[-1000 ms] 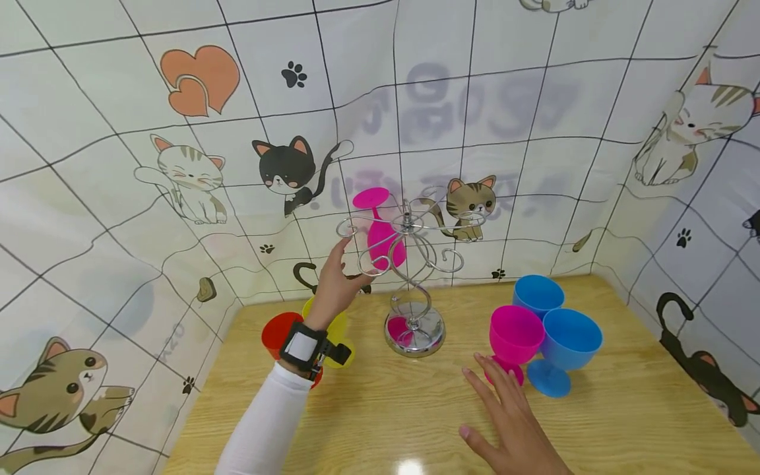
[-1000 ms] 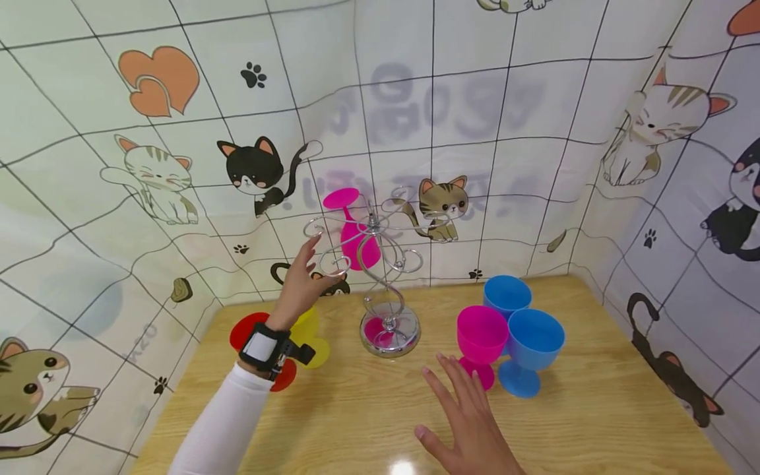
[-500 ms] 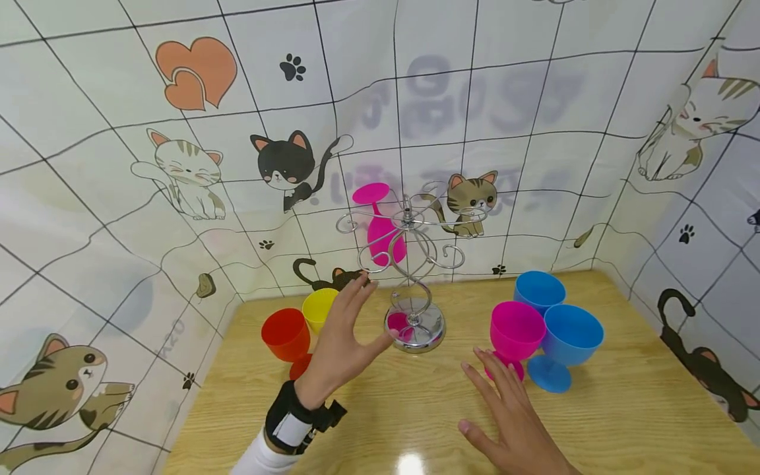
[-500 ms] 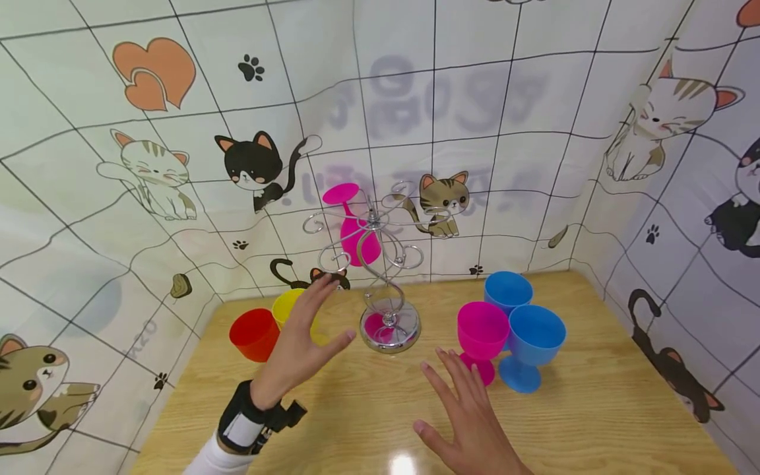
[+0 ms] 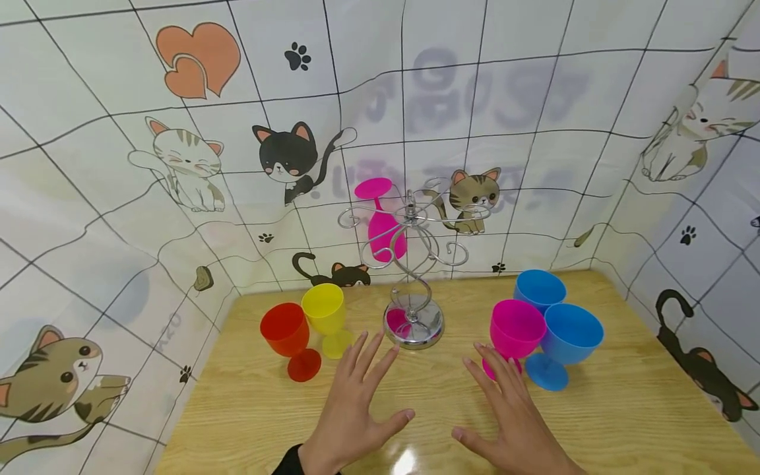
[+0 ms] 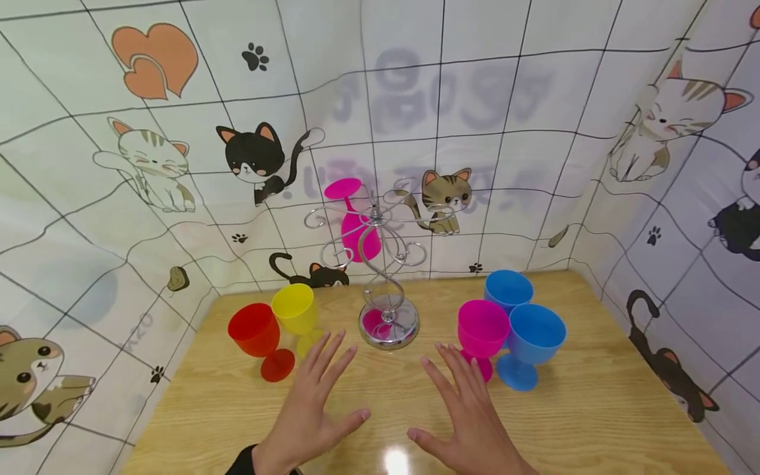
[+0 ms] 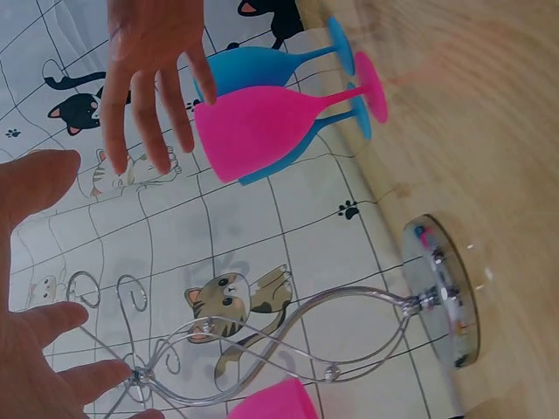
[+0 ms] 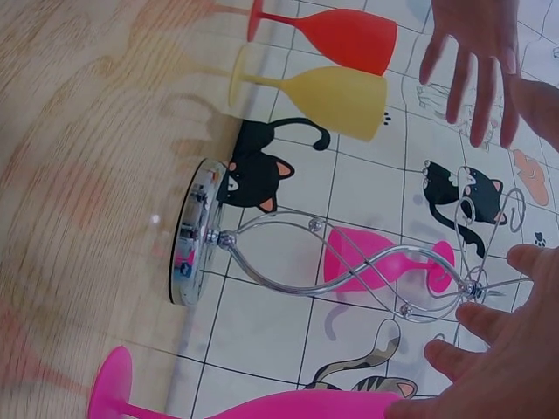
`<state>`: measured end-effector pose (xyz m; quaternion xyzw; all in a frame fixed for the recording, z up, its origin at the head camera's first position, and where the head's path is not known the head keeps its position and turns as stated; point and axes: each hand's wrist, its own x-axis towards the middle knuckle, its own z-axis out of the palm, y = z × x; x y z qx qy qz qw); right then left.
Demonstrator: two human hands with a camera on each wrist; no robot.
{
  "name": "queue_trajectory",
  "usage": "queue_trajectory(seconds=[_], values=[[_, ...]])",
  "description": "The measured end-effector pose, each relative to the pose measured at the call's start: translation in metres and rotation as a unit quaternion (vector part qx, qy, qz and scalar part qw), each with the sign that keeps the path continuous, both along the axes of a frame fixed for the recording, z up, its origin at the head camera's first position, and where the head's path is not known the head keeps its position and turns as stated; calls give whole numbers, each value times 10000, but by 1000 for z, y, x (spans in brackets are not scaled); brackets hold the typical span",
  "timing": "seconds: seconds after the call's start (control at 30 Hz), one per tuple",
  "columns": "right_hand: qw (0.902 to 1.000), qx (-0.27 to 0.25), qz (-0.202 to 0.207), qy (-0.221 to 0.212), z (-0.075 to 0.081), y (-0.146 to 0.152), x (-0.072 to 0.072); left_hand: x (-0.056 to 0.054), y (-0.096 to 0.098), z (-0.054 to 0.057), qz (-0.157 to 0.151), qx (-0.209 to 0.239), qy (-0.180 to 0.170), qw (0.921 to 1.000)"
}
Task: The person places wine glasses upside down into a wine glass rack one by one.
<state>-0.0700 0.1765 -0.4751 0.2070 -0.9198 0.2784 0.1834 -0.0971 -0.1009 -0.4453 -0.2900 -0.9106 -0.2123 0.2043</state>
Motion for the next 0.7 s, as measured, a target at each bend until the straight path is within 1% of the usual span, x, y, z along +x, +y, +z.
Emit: queue_trajectory(seconds=[0.1, 0.2, 0.27, 0.33, 0.4, 0.5, 0.6, 0.7], values=[[10000, 15, -15, -15, 0, -2, -1, 4, 0, -8, 45, -16, 32, 10000], [9999, 39, -64, -155, 0, -3, -1, 8, -1, -14, 141, -23, -130, 9998], [9997, 38, -95, -225, 0, -4, -1, 10, 0, -18, 154, 11, -176, 9997], [9995, 100, -141, -271, 0, -4, -1, 11, 0, -22, 134, 89, -123, 9998], [9995, 201, -153, -168, 0, -4, -2, 12, 0, -26, 102, 122, -40, 9999], [9987, 473, -129, 156, 2, -3, -4, 12, 1, -30, 39, 156, 43, 9999], [9966, 682, -49, 462, 6, 0, -7, 13, 2, -33, 29, 136, -40, 9999], [9957, 731, -61, 573, 13, 6, -9, 15, 4, -35, 51, 108, -138, 9998]])
